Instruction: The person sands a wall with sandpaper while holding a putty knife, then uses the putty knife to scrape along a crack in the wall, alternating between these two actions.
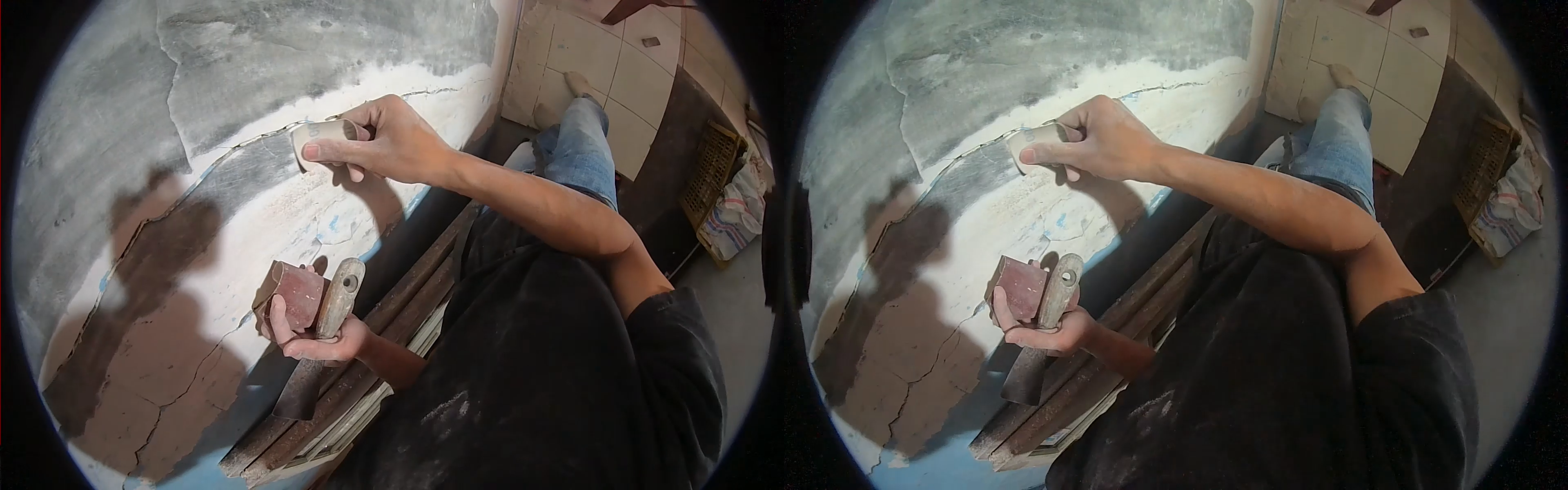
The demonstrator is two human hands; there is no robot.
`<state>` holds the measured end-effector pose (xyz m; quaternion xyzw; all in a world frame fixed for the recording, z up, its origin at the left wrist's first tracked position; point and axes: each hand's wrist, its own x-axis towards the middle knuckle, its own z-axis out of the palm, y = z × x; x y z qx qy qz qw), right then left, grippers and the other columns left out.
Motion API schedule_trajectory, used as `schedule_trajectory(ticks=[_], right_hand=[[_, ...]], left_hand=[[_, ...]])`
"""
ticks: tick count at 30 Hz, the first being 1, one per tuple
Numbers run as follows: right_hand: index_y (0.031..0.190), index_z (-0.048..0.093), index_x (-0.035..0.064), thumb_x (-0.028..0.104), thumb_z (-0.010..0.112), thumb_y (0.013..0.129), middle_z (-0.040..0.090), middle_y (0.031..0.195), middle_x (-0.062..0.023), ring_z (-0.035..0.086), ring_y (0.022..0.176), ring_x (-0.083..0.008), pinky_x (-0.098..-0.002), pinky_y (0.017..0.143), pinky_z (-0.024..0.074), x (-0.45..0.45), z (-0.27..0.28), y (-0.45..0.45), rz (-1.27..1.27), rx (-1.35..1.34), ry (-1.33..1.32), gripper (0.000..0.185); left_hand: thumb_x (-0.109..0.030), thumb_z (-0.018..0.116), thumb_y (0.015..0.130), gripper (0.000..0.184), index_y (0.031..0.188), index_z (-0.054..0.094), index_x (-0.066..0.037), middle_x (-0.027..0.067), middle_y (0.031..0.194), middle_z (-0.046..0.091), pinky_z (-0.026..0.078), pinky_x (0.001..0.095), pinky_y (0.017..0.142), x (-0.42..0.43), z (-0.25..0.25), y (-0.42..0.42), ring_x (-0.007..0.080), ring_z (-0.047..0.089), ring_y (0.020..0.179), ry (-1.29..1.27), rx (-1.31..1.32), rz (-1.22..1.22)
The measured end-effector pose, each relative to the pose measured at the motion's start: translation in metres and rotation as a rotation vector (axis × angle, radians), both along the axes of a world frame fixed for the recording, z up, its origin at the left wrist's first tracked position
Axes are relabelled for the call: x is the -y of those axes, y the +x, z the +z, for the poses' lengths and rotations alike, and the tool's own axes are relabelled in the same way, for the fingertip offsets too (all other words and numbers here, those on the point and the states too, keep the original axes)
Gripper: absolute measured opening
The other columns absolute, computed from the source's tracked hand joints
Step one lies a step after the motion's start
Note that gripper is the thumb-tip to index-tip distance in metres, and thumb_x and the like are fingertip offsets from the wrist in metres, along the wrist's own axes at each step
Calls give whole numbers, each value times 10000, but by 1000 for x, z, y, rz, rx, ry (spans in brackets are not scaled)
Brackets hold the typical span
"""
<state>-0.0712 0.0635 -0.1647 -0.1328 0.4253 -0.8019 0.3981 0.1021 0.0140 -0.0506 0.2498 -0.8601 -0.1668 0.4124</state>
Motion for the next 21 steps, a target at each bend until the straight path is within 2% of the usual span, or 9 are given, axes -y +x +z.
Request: schedule_trajectory(ticks=[5,8,13,17,21], right_hand=[[524,543,133,438,750,805,599,494,-29,652,523,-85,-213,432,430,12,-9,8,-10,56,-56,464],[692,676,57,370,740,834,611,523,-13,654,558,-77,-198,497,485,6,13,0,21,10,-77,350],[717,688,52,373,734,840,613,521,-7,602,507,-48,-194,498,478,9,1,3,33,35,-27,346],[770,713,45,374,732,841,611,518,-8,632,540,-54,-183,498,464,5,13,2,25,49,-65,336],[769,714,40,380,731,840,613,518,-11,633,520,-63,-182,464,448,9,6,2,37,34,-45,348]], left_hand=[[-429,70,1019,701,1227,419,142,319,1132,512,632,460,696,-3,5,-4,390,646,885,34,-30,44],[-426,56,1018,705,1228,410,146,332,1125,513,631,472,698,0,5,0,398,648,894,3,-2,82],[-413,95,1025,671,1229,404,147,312,1161,491,643,436,697,12,4,9,395,638,897,-133,67,-34],[-389,116,1032,644,1209,420,150,291,1173,476,649,409,674,21,1,17,385,624,924,-196,75,-104],[-435,117,1020,686,1170,456,142,293,1167,477,644,424,621,5,-2,-7,370,638,851,-78,-23,-13]])
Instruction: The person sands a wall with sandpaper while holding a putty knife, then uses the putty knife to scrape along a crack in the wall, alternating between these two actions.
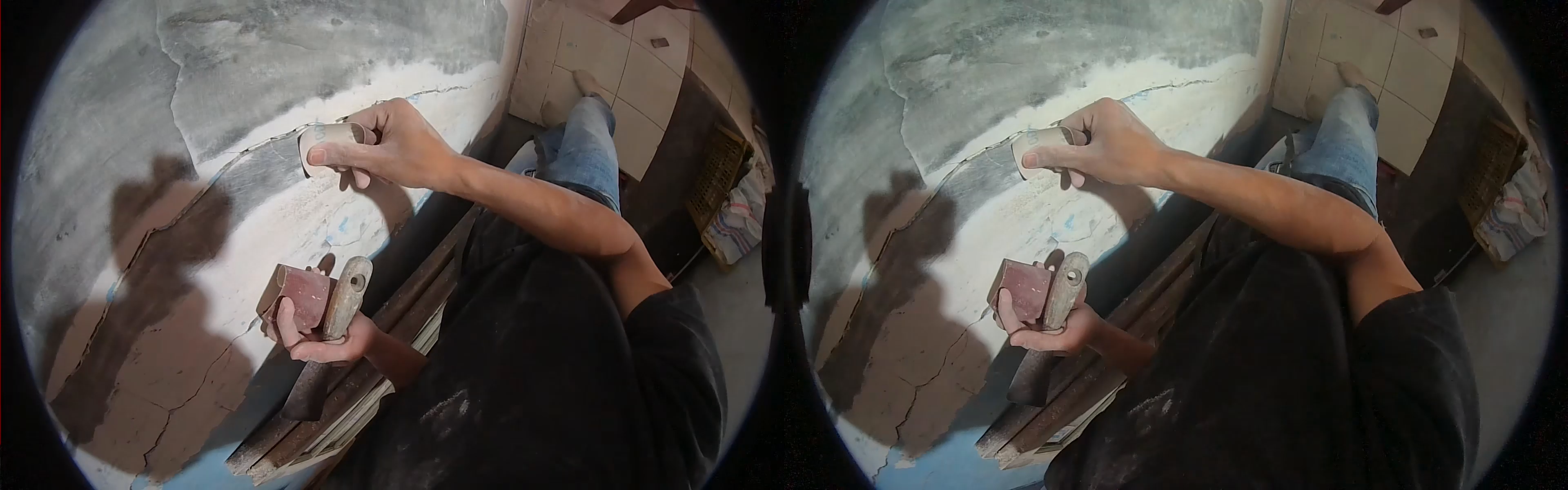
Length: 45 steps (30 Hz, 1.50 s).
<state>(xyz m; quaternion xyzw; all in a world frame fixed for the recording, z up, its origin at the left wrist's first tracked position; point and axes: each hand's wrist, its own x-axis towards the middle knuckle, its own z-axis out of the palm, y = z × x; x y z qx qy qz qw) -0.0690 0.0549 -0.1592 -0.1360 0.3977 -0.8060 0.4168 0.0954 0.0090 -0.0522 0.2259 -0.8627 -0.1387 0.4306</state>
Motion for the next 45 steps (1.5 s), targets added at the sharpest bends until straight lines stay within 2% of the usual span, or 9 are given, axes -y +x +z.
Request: schedule_trajectory(ticks=[3,6,10,13,18,23,28,35,45], right_hand=[[722,696,39,382,742,830,615,523,-9,638,518,-70,-183,467,459,-4,4,-2,13,-4,20,363],[513,467,120,435,747,809,604,504,-49,662,551,-91,-218,457,466,-3,26,-2,-95,30,-106,515],[537,539,110,401,737,830,590,504,-21,616,494,-54,-190,386,394,2,38,-3,-83,-42,-91,458],[531,529,103,461,719,826,604,503,-35,656,543,-80,-219,475,467,-11,18,-5,-27,-31,0,502],[531,539,104,451,723,825,608,506,-22,638,521,-67,-216,490,476,1,45,-12,-56,-78,-48,491],[545,567,83,455,733,812,606,499,-29,636,523,-71,-218,501,480,-11,13,-7,-14,-75,50,487],[547,577,78,466,743,800,598,494,-26,629,516,-71,-213,504,472,0,30,-4,-18,37,-42,491],[579,629,71,445,744,808,586,487,-6,604,517,-52,-211,471,413,-13,16,-6,54,-1,104,453],[676,672,38,379,760,815,581,500,3,598,494,-49,-199,446,430,-5,7,2,20,25,32,379]], left_hand=[[-487,138,1002,719,1144,481,129,293,1134,496,629,456,593,-8,19,-6,369,643,777,38,-17,30],[-510,165,987,727,1136,497,120,293,1105,518,619,478,586,-7,25,-8,374,644,748,82,-86,16],[-483,163,989,707,1120,513,117,292,1091,529,617,472,584,-4,36,3,377,642,762,-44,-37,99],[-467,161,994,699,1120,518,120,292,1096,534,617,453,600,-5,35,1,367,642,795,28,-197,49],[-470,169,1001,698,984,572,100,242,1064,542,612,433,676,10,33,10,327,593,889,-281,-222,88],[-394,45,1032,681,902,610,-37,165,926,560,405,417,906,9,17,-4,271,510,958,-310,-157,-97],[-391,29,1031,690,908,614,-47,158,923,572,424,414,886,9,17,-5,280,514,949,-417,-85,-48],[-402,20,1029,702,919,611,-38,176,921,561,452,415,850,13,17,-3,291,520,942,-440,-72,-72],[-396,47,1032,688,930,611,-15,170,934,566,453,426,859,22,15,-3,289,531,934,-480,-64,-100]])
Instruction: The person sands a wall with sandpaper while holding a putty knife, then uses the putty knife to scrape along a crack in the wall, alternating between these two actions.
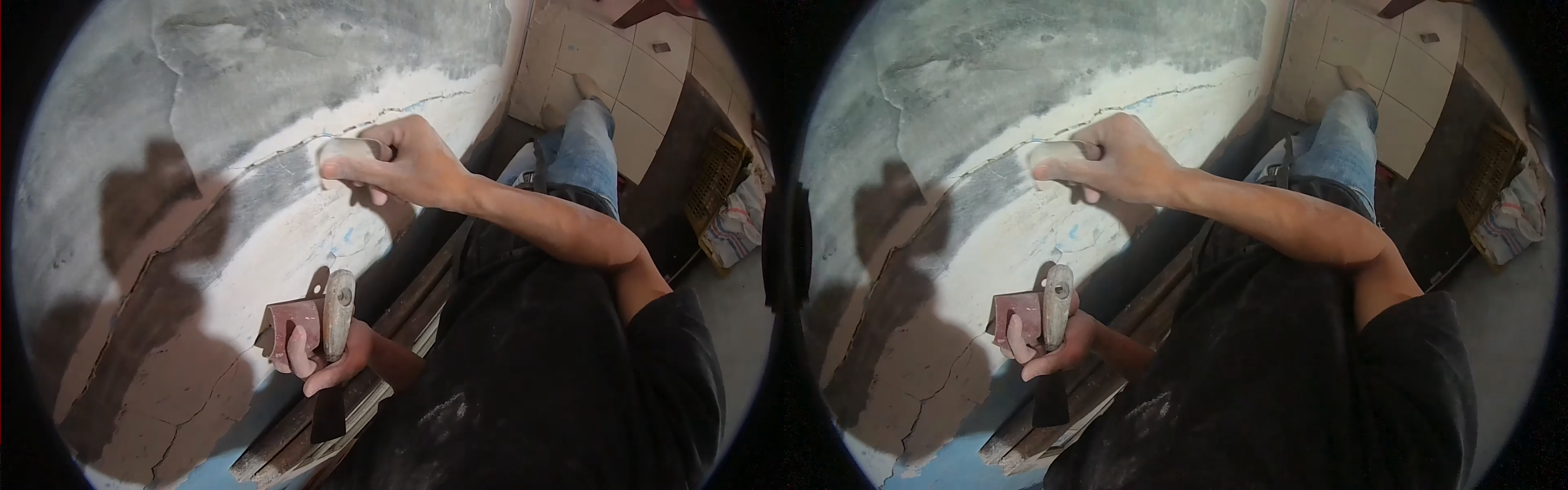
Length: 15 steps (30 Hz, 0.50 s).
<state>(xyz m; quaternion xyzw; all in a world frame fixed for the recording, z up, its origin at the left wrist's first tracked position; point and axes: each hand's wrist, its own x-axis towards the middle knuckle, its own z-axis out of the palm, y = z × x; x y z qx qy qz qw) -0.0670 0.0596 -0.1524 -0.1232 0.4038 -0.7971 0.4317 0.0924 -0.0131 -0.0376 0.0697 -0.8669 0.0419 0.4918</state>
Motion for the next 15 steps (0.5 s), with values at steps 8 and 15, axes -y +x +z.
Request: schedule_trajectory(ticks=[8,15], right_hand=[[592,644,62,474,742,794,603,490,-24,607,481,-63,-215,461,441,-5,4,-14,-35,-73,63,468],[565,627,89,486,748,787,583,477,-5,627,508,-63,-210,465,426,-3,0,-7,-51,-62,65,470]], left_hand=[[-416,48,1026,739,896,619,35,223,995,545,504,460,877,2,-1,3,325,546,972,-19,-23,33],[-432,59,1024,737,877,620,22,203,983,540,505,458,858,-6,0,-3,315,545,956,-33,-27,83]])
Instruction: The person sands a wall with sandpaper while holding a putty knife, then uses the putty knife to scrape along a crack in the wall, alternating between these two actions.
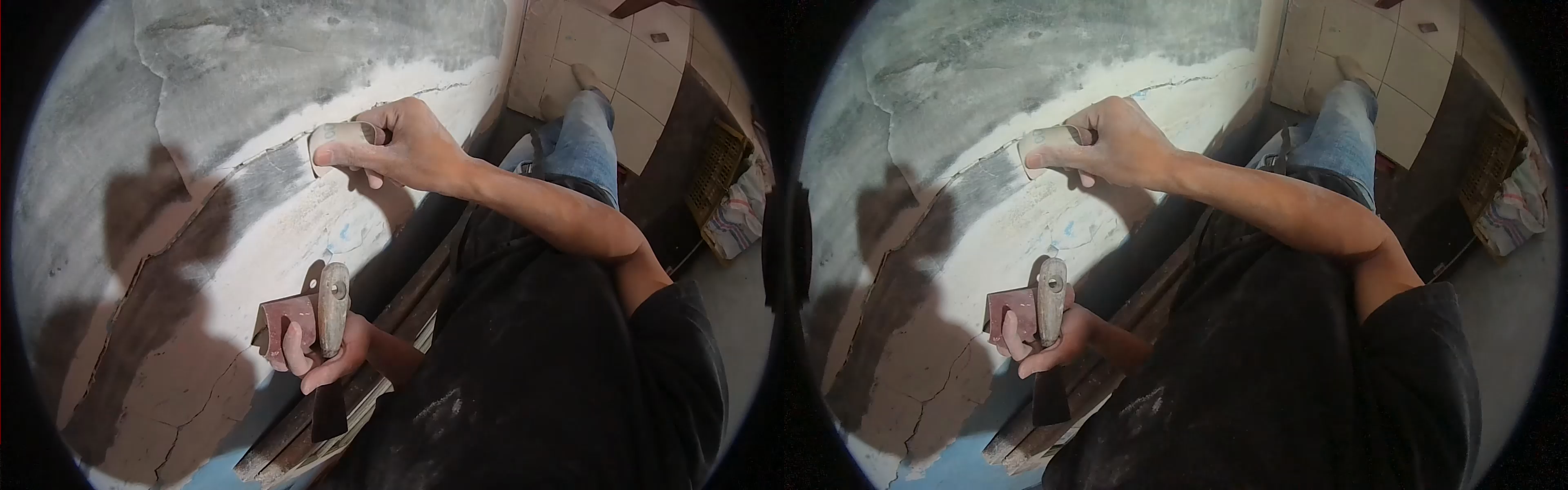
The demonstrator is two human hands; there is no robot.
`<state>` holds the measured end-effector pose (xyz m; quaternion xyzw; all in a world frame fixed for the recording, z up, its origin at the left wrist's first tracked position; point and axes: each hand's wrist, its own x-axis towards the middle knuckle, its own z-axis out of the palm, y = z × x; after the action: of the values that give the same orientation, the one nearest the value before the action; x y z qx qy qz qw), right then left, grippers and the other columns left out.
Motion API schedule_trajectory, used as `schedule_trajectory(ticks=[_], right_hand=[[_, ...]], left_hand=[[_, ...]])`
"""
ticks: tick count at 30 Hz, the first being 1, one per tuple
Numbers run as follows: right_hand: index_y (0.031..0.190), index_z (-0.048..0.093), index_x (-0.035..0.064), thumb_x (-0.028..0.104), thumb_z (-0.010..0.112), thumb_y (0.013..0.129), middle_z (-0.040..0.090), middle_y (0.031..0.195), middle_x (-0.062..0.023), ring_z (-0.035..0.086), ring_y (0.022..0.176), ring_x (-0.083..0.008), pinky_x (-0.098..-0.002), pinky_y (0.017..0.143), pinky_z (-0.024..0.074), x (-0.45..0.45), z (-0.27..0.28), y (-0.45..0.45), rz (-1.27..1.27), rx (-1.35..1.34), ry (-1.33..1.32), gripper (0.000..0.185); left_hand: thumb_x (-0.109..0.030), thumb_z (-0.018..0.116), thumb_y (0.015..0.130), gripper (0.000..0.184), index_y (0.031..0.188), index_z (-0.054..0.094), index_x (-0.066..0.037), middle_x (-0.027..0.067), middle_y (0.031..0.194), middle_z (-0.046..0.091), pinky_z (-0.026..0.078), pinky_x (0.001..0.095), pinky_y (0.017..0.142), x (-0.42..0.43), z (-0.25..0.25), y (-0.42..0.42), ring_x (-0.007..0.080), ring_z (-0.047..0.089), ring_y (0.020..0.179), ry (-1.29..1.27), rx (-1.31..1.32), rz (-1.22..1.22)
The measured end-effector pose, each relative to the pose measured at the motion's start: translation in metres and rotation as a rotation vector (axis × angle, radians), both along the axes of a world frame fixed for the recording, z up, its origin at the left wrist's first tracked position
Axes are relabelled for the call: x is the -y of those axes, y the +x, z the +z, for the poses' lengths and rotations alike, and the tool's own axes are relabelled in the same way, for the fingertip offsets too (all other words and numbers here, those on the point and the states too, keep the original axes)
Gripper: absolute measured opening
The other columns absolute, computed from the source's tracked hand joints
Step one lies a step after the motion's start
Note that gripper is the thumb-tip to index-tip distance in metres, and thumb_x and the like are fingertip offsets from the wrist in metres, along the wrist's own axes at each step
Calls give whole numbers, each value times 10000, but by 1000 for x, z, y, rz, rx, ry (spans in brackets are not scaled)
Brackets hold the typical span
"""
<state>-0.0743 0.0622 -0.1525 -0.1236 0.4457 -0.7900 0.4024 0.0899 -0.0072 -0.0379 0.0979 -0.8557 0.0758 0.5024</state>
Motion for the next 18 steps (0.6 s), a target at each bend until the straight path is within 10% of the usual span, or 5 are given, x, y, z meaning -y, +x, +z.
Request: schedule_trajectory(ticks=[18], right_hand=[[496,480,104,544,719,782,576,485,2,621,507,-66,-222,463,450,6,9,-7,28,-138,-51,577]], left_hand=[[-367,72,1033,648,852,589,-21,172,886,556,479,371,775,7,-4,-3,270,547,834,-88,-14,-14]])
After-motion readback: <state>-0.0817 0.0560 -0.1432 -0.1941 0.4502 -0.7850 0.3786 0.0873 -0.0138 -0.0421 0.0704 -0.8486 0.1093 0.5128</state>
